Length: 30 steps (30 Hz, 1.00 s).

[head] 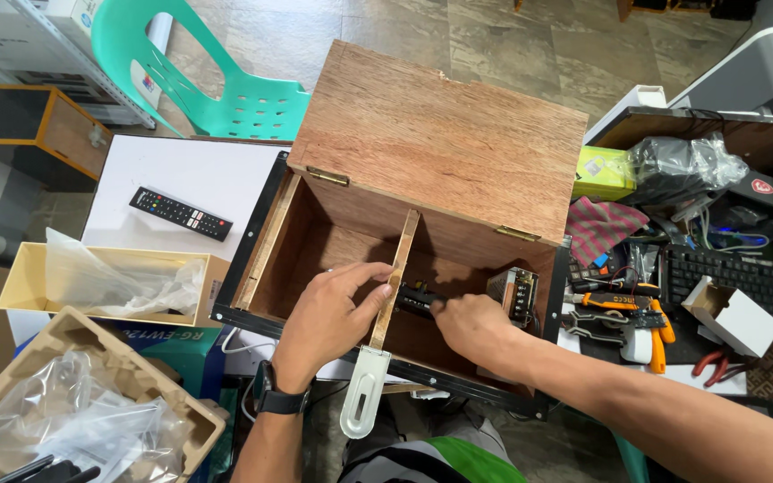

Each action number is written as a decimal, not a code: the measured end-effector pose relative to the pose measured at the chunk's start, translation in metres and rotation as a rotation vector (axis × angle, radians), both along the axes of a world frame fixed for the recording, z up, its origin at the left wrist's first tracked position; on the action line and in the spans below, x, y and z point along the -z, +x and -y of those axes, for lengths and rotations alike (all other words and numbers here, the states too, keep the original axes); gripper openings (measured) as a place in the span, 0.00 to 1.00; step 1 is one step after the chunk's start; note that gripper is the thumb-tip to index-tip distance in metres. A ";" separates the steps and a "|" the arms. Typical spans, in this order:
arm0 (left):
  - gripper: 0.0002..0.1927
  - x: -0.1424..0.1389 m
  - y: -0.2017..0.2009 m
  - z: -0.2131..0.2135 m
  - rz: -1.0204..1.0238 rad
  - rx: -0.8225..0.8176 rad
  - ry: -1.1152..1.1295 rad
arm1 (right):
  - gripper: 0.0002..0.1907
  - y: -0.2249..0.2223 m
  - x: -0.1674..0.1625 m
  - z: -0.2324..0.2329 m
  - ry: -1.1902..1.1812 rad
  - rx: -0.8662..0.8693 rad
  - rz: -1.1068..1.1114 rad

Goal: The person works inside an open wooden enclosure on a cluttered workbench, positioning a small electronic module and wiring, then uses a screwdriver to fasten the module inside the box. They briefly handle a cable near a laptop and router before returning to tighten components and adjust the enclosure panels.

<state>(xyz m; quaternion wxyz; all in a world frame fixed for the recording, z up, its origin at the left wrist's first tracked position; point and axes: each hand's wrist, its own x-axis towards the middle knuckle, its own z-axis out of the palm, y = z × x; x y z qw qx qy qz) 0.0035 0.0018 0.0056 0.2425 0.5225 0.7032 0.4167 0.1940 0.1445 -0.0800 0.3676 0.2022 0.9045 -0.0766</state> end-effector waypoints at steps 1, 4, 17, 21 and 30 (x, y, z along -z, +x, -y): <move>0.15 0.000 0.000 0.000 -0.001 0.003 0.000 | 0.20 0.000 0.000 0.000 0.012 -0.031 -0.041; 0.15 -0.001 0.001 0.001 0.020 -0.006 -0.024 | 0.23 0.005 -0.001 0.000 0.108 -0.190 -0.314; 0.15 -0.003 0.000 0.000 0.036 -0.021 -0.019 | 0.23 0.007 -0.001 0.000 0.220 -0.272 -0.417; 0.14 -0.001 0.000 0.000 0.032 -0.011 -0.025 | 0.16 0.005 0.001 0.001 0.108 -0.204 -0.167; 0.13 -0.001 0.000 0.000 0.011 -0.029 0.000 | 0.16 0.008 0.003 0.000 0.069 -0.228 -0.317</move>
